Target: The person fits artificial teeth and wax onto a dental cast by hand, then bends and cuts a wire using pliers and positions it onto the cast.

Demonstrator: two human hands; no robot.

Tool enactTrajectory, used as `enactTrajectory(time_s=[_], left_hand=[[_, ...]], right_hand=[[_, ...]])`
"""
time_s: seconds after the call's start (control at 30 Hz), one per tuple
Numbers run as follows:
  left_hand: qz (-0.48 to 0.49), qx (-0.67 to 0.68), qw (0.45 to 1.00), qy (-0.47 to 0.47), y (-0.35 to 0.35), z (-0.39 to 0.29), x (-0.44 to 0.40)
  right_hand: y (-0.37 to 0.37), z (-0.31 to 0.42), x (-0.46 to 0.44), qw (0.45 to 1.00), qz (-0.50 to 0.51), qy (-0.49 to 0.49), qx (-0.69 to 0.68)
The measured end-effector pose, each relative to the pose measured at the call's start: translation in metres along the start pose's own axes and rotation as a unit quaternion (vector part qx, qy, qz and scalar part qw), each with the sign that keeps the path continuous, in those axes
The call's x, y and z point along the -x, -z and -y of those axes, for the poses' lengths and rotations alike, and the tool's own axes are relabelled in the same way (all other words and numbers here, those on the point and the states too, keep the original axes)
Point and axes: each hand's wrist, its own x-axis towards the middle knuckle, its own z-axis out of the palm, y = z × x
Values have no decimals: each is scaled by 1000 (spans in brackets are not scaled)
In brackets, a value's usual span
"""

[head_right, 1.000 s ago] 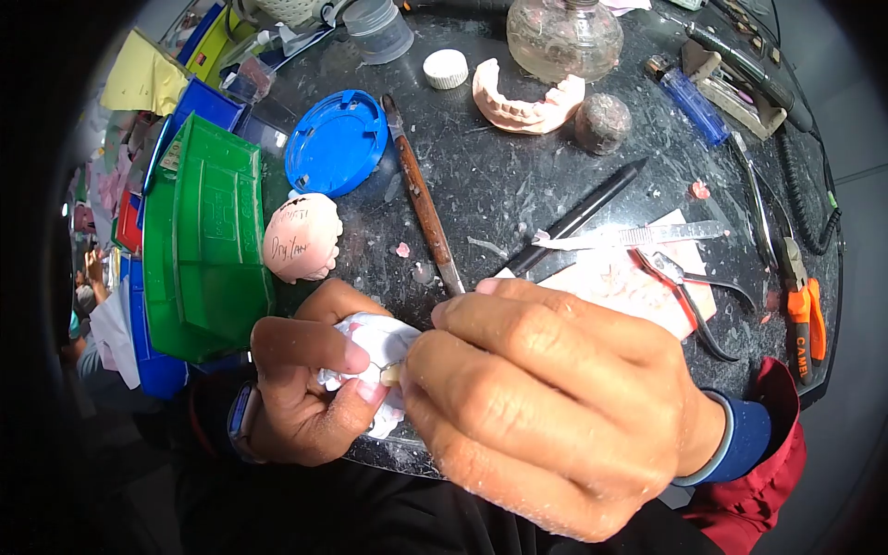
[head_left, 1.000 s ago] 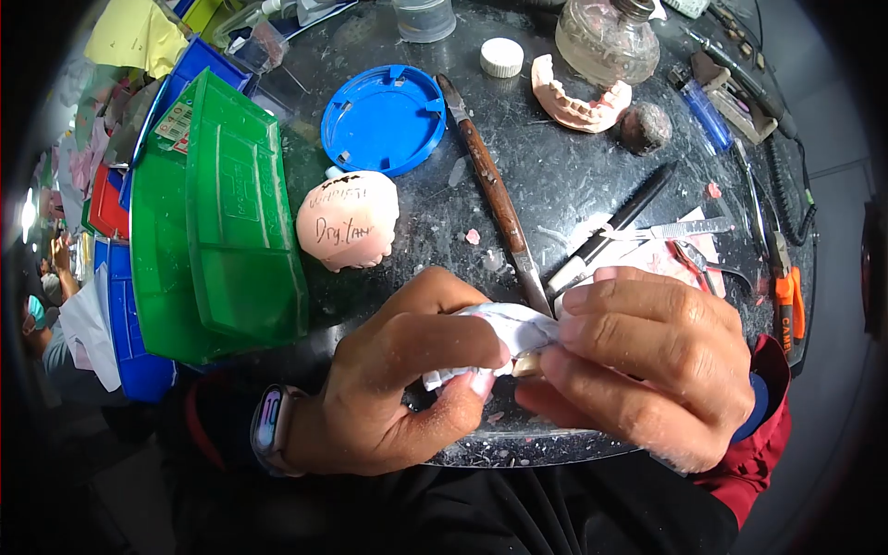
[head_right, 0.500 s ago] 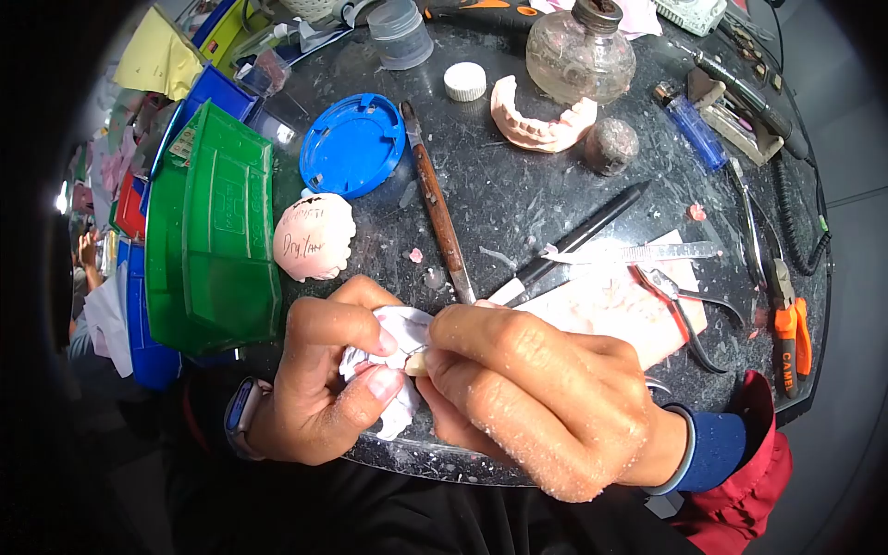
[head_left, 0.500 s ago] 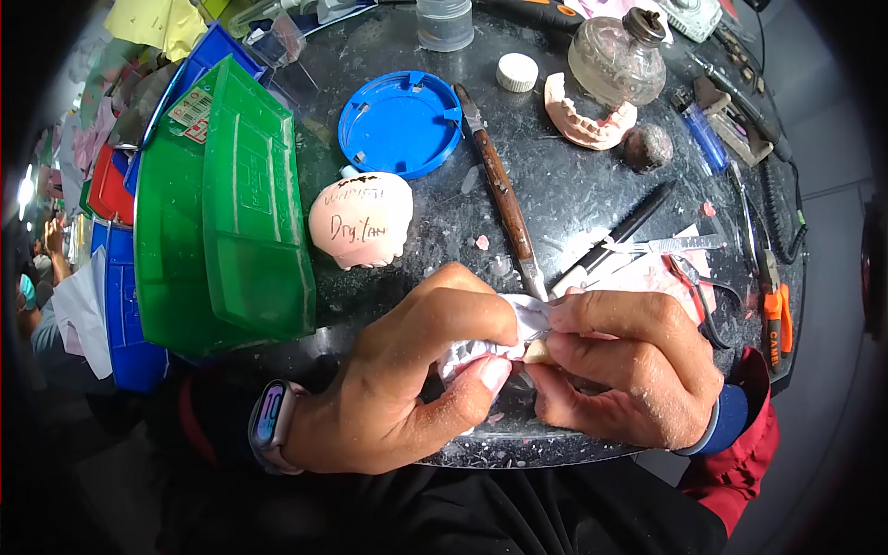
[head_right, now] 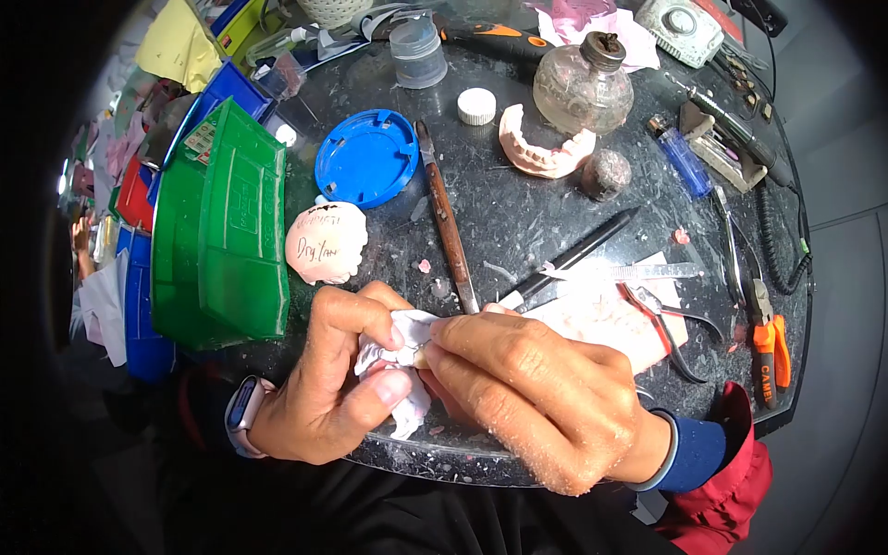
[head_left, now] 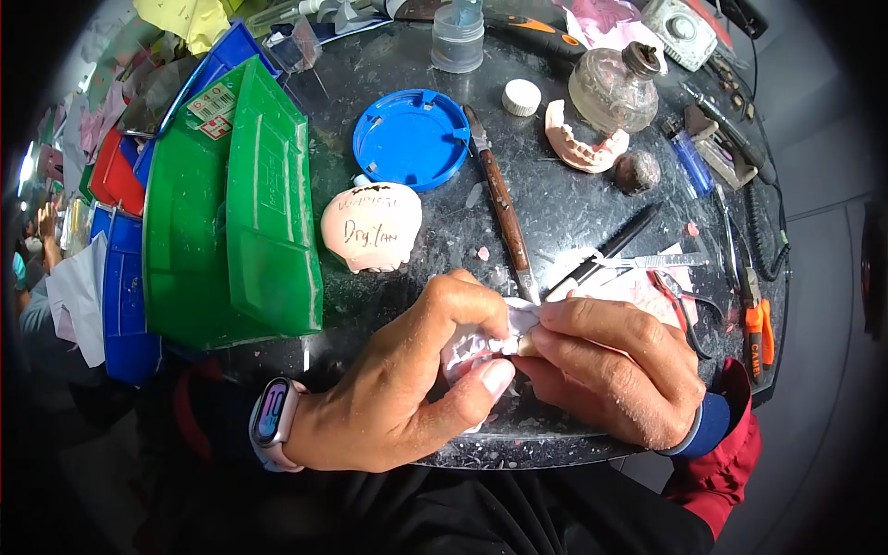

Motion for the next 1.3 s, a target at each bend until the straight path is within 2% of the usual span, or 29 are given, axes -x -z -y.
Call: enactTrajectory(time_s=[0.1, 0.2, 0.3, 0.47, 0.6, 0.8, 1.03, 1.3], left_hand=[[4, 34, 999, 20, 1, -2, 0], [15, 11, 1000, 18, 3, -3, 1], [-30, 67, 997, 34, -1, -5, 3], [-18, 25, 999, -17, -1, 1, 2], [19, 7, 1000, -21, 2, 0, 0], [-24, 66, 997, 23, -2, -4, 3], [27, 34, 999, 5, 3, -3, 1], [53, 14, 998, -44, 8, -2, -2]], right_hand=[[-6, 1, 2, 1000, -23, -20, -7], [-8, 4, 2, 998, -32, -52, -22], [-6, 6, -1, 995, -26, -85, -45], [-3, 5, -5, 982, 5, -146, -124], [-3, 0, -2, 989, 23, -105, -106], [-3, 1, -2, 995, 9, -72, -68], [-3, 1, 3, 999, 3, -28, -32], [-5, 2, 2, 997, -20, -45, -64]])
